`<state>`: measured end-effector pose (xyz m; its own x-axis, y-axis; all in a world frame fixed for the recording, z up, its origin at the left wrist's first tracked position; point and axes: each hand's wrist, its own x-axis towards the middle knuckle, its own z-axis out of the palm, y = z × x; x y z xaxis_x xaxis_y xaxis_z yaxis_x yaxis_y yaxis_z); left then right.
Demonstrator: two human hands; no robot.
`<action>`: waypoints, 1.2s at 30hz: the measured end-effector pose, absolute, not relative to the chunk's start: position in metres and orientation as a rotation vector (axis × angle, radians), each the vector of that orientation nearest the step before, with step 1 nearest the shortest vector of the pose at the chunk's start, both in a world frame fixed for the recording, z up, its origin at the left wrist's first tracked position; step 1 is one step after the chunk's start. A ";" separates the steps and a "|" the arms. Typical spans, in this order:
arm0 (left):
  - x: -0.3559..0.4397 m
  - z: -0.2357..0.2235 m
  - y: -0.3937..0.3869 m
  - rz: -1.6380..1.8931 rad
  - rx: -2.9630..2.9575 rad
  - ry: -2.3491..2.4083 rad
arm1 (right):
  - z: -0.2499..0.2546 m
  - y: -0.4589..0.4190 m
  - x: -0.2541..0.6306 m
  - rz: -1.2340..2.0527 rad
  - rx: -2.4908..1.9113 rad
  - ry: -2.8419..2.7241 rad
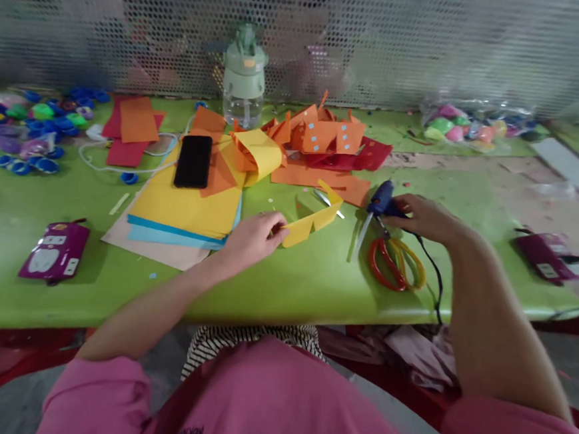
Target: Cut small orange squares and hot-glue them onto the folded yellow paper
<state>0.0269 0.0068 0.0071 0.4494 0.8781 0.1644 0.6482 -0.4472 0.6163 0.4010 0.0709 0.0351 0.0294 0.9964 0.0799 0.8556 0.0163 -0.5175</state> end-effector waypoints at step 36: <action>-0.087 -0.010 0.027 0.254 2.488 1.898 | 0.026 0.110 0.060 -0.437 -1.124 -3.214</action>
